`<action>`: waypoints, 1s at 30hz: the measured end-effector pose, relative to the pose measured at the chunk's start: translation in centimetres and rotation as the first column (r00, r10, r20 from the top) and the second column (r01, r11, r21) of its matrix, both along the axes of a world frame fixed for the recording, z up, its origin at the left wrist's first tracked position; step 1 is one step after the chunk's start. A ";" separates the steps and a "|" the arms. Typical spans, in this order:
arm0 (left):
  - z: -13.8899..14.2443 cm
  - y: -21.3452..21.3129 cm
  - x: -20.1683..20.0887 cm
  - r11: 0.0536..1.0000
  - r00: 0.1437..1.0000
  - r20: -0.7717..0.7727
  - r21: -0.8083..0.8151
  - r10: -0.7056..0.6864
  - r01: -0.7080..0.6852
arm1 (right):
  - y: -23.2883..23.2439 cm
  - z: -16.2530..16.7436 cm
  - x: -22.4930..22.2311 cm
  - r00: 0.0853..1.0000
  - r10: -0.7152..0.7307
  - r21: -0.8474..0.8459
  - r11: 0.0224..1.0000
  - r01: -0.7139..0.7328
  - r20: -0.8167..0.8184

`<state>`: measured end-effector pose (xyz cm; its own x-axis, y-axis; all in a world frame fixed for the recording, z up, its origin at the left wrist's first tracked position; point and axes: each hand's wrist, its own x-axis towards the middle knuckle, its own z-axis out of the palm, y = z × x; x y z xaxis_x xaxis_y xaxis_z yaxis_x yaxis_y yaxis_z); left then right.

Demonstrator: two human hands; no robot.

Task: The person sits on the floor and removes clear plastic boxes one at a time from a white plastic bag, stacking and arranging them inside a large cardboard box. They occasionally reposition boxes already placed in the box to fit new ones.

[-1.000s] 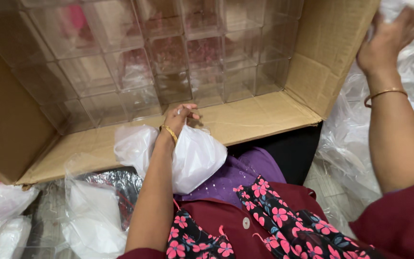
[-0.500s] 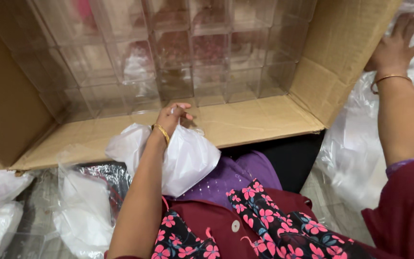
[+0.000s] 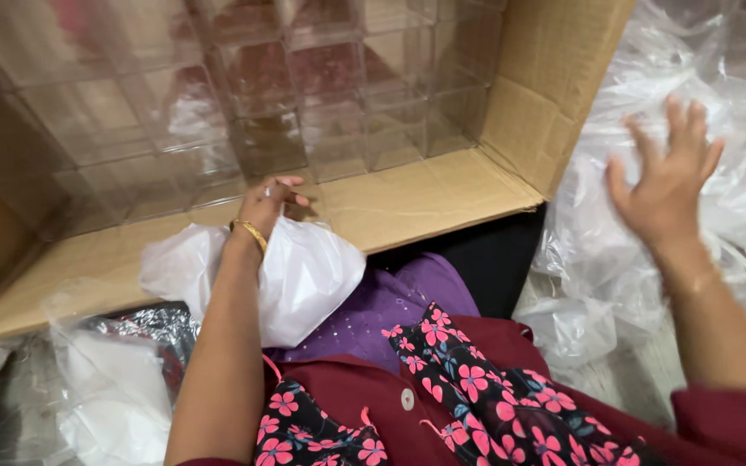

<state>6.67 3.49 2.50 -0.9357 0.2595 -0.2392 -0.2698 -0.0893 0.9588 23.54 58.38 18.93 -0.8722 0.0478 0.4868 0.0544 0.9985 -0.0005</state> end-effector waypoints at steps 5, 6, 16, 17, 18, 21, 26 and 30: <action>-0.1 -0.1 -0.3 1.000 1.000 -0.005 -0.015 -0.017 0.017 | -4.9 -6.2 8.1 0.981 -0.116 0.010 0.993 0.115 0.158; -0.1 -0.2 -0.3 1.000 1.000 -0.020 -0.024 -0.015 0.015 | -5.0 -7.3 8.5 0.975 -0.148 0.008 0.989 0.149 0.167; 0.3 -0.5 0.2 1.000 0.999 0.038 -0.003 0.028 -0.028 | 0.9 -15.3 1.6 0.954 -0.247 -0.148 0.951 0.272 0.170; 0.3 -0.5 0.2 1.000 0.999 0.039 0.007 0.023 -0.023 | 1.8 -15.5 0.9 0.934 -0.274 -0.019 0.958 0.285 0.228; 0.3 -0.5 0.3 1.000 0.999 0.043 0.019 0.021 -0.022 | 2.8 -15.5 0.3 0.909 -0.304 0.112 0.952 0.284 0.284; 0.4 -0.5 0.3 1.000 1.000 -0.017 -0.024 0.009 -0.009 | 5.6 -15.2 -0.8 0.943 -0.235 0.205 0.960 0.188 0.235; 0.5 -0.2 0.2 1.000 0.999 0.026 0.020 0.019 -0.019 | 8.3 -13.7 -2.3 0.977 -0.080 0.035 0.997 0.075 0.198; 0.4 0.2 -0.1 0.999 0.999 0.031 0.031 0.024 -0.025 | 8.4 -12.1 -4.2 0.863 -0.311 0.074 0.948 0.308 0.397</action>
<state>6.60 3.68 2.93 -0.9342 0.2442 -0.2600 -0.2965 -0.1260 0.9467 19.33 66.77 6.87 -0.9328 0.3456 0.1026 0.3550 0.9301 0.0947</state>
